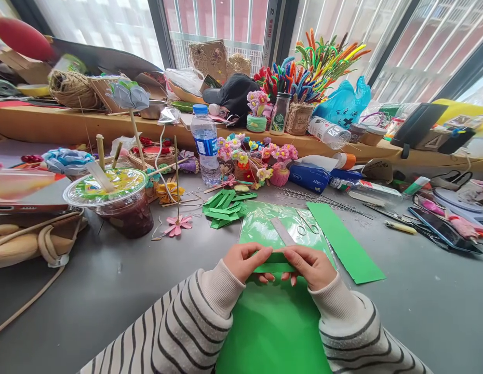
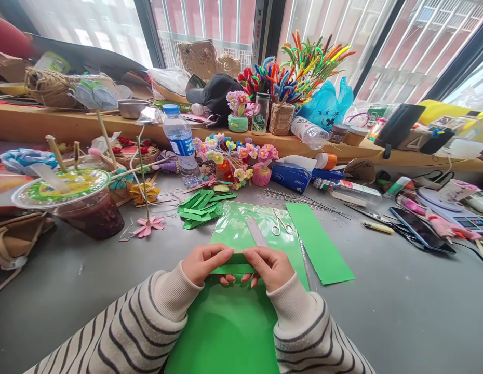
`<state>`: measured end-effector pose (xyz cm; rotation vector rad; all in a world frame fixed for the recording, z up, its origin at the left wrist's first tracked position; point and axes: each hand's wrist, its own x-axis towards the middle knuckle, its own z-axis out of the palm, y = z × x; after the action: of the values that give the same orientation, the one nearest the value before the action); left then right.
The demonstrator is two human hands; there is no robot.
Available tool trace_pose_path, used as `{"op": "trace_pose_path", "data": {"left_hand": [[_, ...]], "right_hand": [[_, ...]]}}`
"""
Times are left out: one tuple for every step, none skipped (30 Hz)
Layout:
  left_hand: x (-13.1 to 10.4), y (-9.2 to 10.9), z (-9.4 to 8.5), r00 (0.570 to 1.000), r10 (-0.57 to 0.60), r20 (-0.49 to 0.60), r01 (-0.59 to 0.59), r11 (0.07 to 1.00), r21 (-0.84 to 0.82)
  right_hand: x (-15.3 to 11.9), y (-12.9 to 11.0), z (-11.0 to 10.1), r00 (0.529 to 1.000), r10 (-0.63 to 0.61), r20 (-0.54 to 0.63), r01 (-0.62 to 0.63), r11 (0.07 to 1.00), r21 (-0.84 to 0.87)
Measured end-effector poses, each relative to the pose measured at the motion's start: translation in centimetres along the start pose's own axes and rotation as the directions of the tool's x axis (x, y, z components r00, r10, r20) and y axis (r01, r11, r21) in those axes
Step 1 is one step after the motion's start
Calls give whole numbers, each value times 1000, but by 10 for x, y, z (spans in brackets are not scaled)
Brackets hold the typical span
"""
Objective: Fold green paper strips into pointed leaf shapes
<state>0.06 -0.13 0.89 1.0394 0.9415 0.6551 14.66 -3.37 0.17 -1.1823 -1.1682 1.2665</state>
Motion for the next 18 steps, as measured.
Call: {"op": "trace_pose_path", "data": {"left_hand": [[0,0,-1,1000,17,-1,-17,1000,5],[0,-1,-2,999,42,-7,-42,999,11],[1,-1,-3,997,70,-16,-70,997,16],[1,-2,-4,996,92,-18,-91,996,12],[0,-2,-5,995,101,-12,-101,995,-4],[0,-3,-6,995,98,3,-98,995,-28],[0,-3,-7,996,85,23,-84,995,-50],[0,-3,-7,997,64,42,-61,996,-66],[0,-4,-7,998,43,54,-39,997,-73],[0,-4,-7,998,35,51,-32,997,-66],[0,-4,-6,999,38,35,-36,998,-53],[0,-5,-6,999,47,14,-46,998,-40],[0,-5,-6,998,58,-7,-58,998,-32],[1,-6,-5,997,71,-29,-72,997,-27],[1,-6,-4,995,83,-49,-84,996,-24],[1,-6,-4,994,90,-68,-92,995,-23],[1,-6,-4,992,94,-84,-96,995,-22],[2,-7,-3,991,97,-95,-100,995,-19]], "right_hand": [[0,0,0,1000,-8,-17,8,1000,-6],[0,0,0,999,-15,-35,14,1000,-9],[0,1,-1,998,-21,-53,20,1000,-12],[0,1,-1,997,-27,-72,26,1000,-17],[0,2,-2,995,-33,-92,31,999,-25],[0,2,-2,993,-35,-115,31,999,-35],[0,3,-3,990,-34,-138,28,998,-48],[0,3,-3,987,-30,-156,21,998,-60],[0,3,-3,985,-23,-168,12,998,-66],[0,3,-3,985,-13,-172,2,998,-63],[0,3,-3,986,-5,-168,-5,999,-54],[0,3,-3,988,2,-157,-8,999,-41],[0,3,-2,990,5,-141,-9,1000,-28],[0,2,-2,993,4,-120,-6,1000,-19],[0,1,-1,995,0,-99,-1,1000,-15],[0,1,0,997,-5,-78,4,1000,-14],[0,0,1,998,-10,-61,9,1000,-14],[0,0,1,999,-16,-48,15,1000,-10]]}}
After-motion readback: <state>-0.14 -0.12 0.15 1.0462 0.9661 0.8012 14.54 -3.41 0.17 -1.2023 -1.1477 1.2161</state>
